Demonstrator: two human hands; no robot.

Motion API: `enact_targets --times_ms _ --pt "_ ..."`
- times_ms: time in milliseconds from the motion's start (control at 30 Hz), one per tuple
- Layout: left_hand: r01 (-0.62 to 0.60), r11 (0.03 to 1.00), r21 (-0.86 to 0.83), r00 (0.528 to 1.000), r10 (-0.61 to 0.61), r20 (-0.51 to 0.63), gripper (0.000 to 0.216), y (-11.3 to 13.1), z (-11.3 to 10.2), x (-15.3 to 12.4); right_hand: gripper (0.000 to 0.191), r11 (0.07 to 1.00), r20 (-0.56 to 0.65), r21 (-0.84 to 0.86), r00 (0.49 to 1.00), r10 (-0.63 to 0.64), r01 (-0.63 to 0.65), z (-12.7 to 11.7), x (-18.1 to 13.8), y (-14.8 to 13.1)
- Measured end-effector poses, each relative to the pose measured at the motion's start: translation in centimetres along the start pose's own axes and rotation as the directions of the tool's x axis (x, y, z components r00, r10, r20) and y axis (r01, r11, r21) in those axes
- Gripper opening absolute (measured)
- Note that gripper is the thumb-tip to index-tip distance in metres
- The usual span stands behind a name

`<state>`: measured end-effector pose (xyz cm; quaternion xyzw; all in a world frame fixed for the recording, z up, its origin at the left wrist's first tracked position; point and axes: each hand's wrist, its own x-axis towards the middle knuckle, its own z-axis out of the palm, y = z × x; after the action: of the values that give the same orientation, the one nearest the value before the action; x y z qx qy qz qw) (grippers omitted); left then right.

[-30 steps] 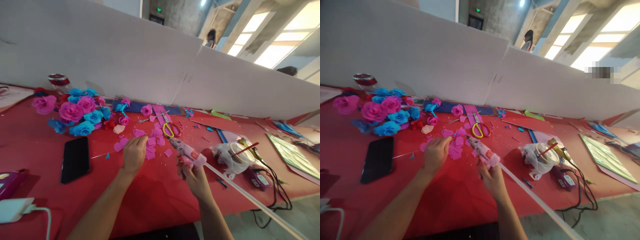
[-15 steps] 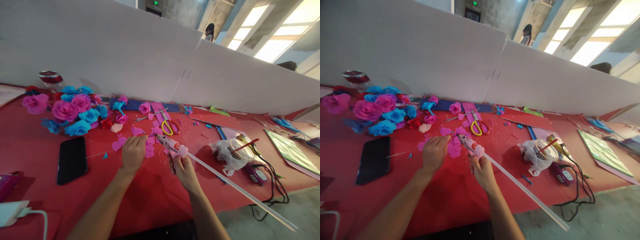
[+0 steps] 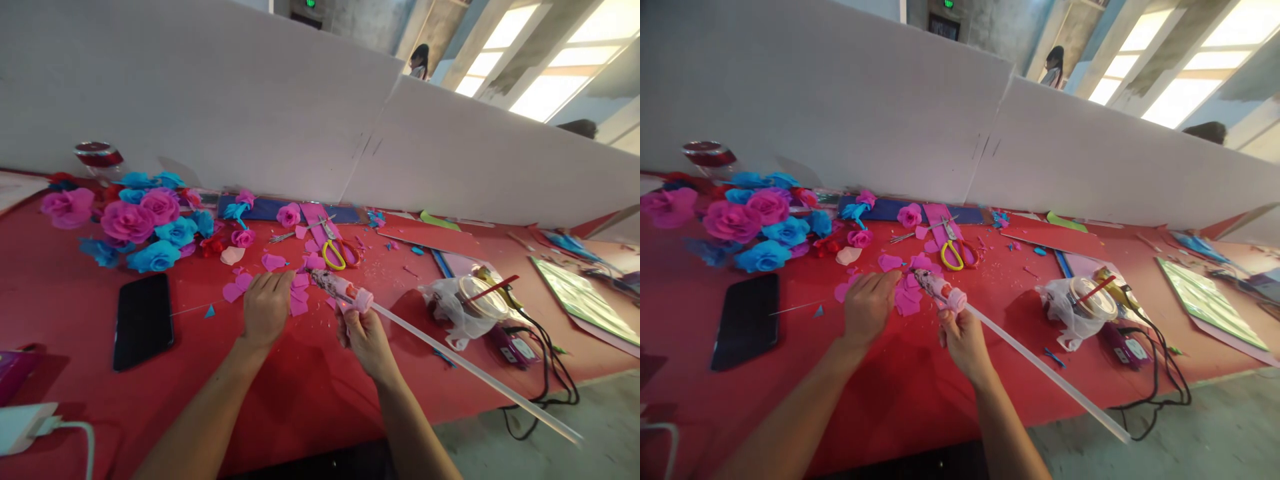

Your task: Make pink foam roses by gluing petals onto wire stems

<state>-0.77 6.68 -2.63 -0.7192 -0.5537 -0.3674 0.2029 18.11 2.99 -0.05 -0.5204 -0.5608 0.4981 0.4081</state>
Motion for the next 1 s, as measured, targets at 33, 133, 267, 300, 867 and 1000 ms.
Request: enact_targets --times_ms 33,133,267,300,867,1000 --pt "0.003 1.0 -0.002 1.0 -0.003 -0.002 0.019 0.0 0.1 0.0 0.056 1.0 0.004 -0.001 1.0 -0.002 0.002 -0.1 -0.1 -0.2" --pt "0.021 1.0 -0.015 1.0 -0.021 -0.018 0.018 -0.2 0.2 0.0 0.056 0.999 0.005 -0.017 1.0 -0.03 0.031 -1.1 -0.3 -0.4" --pt "0.06 0.998 -0.027 0.998 -0.061 -0.027 0.02 -0.6 0.0 0.3 0.049 0.951 -0.026 -0.296 0.994 -0.102 0.09 -4.9 1.1 0.6" --pt "0.068 0.997 -0.031 0.997 -0.069 -0.039 0.021 -0.7 -0.2 0.5 0.044 0.899 -0.072 -0.427 0.987 -0.14 0.097 -6.0 1.8 1.2" --pt "-0.164 0.983 -0.078 0.984 0.158 -0.084 0.019 -0.9 -1.1 0.4 0.055 0.259 0.63 -0.695 0.742 -0.231 0.671 -1.9 6.5 -10.2" --pt "-0.169 0.981 -0.092 0.983 0.162 -0.082 0.024 -0.9 -1.1 0.4 0.035 0.195 0.673 -0.686 0.713 -0.195 0.701 -1.6 7.6 -11.1"
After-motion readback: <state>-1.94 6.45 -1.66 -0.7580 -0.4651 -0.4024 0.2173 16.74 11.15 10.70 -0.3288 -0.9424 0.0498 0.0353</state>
